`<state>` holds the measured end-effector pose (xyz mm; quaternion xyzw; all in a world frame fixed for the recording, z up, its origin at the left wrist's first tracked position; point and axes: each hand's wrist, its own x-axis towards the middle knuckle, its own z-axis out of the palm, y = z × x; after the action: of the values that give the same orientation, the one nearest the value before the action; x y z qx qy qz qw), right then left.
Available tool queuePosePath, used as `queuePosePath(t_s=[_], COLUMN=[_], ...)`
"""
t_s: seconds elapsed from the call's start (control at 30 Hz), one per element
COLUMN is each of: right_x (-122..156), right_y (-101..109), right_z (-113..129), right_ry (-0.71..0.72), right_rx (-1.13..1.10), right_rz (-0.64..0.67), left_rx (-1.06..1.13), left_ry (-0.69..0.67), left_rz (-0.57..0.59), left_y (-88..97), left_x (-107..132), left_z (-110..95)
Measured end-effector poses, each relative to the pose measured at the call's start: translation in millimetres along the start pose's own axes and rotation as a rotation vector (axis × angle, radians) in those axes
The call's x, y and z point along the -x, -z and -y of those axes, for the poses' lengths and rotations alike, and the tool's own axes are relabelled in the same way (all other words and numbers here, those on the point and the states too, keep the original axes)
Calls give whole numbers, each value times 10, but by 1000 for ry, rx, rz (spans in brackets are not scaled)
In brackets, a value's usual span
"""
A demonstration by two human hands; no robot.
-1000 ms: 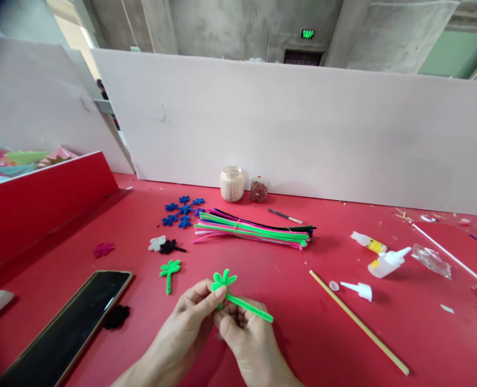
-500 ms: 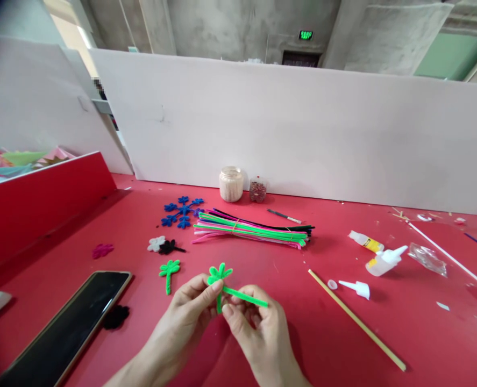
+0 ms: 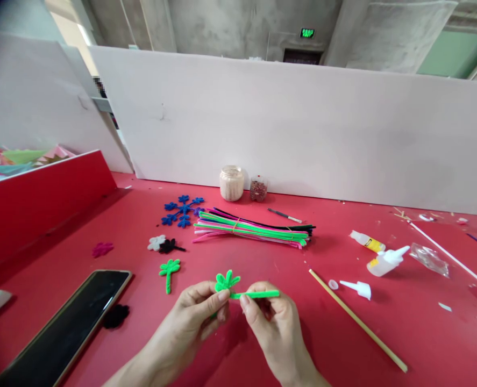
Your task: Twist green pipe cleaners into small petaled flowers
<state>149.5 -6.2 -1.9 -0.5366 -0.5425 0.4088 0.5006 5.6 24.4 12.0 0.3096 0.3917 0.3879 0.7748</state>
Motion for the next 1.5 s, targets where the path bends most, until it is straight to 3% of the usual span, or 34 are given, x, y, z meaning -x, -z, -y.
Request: queuePosePath(t_s=[0.2,0.3,0.47,0.63,0.83,1.07,1.3,1.5], right_x=[-118,-155,-124,-105,-124,-148,-159,-133], right_y=[127,176,148,126,186,217,247,231], right_z=[-23,27,143,145,145,99,105,161], right_ry=[-225,-279,-114,-22,-38,-80,-127,-97], right_rx=[-394,-455,-200,93,107,51,-62,12], right_rz=[-86,-16,271,208,240,300,383,399], left_rx=[33,22,-58,-236,-551,-773,-713,-516], left_ry=[-88,-28,-15,-30,-124,-221,-37,-63], left_rz=[81,141,174,178,155,252,438,327], left_y=[36,54,68,41,9,3,63,73], left_x=[-28,-33,-38,-26,-4,56,76,19], left_z=[2,34,104,60,4,-53,-142,-56])
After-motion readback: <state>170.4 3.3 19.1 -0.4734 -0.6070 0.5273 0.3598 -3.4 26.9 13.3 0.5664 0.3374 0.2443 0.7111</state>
